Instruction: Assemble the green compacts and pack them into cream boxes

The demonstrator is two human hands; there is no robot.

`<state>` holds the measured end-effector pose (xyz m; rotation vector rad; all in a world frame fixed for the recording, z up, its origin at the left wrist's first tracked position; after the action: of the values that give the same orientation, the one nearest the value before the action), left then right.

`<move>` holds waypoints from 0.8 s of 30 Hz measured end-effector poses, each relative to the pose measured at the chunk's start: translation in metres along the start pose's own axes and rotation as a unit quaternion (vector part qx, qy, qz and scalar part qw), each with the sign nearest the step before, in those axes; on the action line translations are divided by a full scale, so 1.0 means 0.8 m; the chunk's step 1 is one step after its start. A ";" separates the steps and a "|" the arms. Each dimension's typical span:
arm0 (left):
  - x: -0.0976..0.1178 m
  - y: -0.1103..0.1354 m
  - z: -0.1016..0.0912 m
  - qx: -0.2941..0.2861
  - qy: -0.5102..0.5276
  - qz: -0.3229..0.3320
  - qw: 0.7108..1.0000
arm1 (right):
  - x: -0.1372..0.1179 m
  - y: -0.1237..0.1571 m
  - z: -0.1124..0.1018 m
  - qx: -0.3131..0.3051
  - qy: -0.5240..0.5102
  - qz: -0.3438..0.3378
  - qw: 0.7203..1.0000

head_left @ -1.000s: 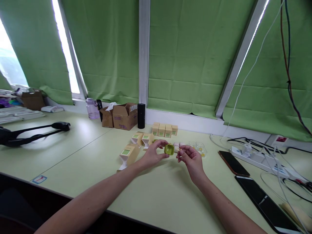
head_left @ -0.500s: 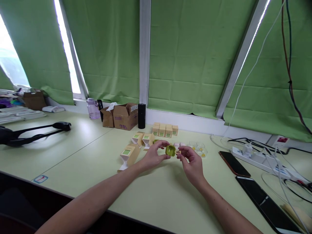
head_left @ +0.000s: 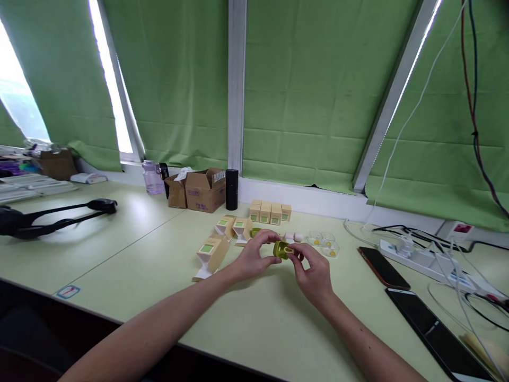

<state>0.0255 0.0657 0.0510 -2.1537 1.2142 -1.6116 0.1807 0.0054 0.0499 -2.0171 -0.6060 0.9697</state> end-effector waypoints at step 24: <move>0.007 0.004 0.008 -0.026 -0.042 0.045 0.998 | -0.044 -0.001 0.010 -0.005 0.294 -0.170 0.941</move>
<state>0.0295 0.0578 0.0506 -2.1409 1.3211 -1.4548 0.1532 -0.0151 0.0620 -1.9871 -0.5908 0.1380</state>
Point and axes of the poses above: each hand's wrist, its own y-axis away from the middle knuckle, its own z-axis out of the palm, x = y × z, the point moved 8 cm from there along -y, towards the middle knuckle, and after that the axes turned 3 degrees about -x, right-handed, at the moved point
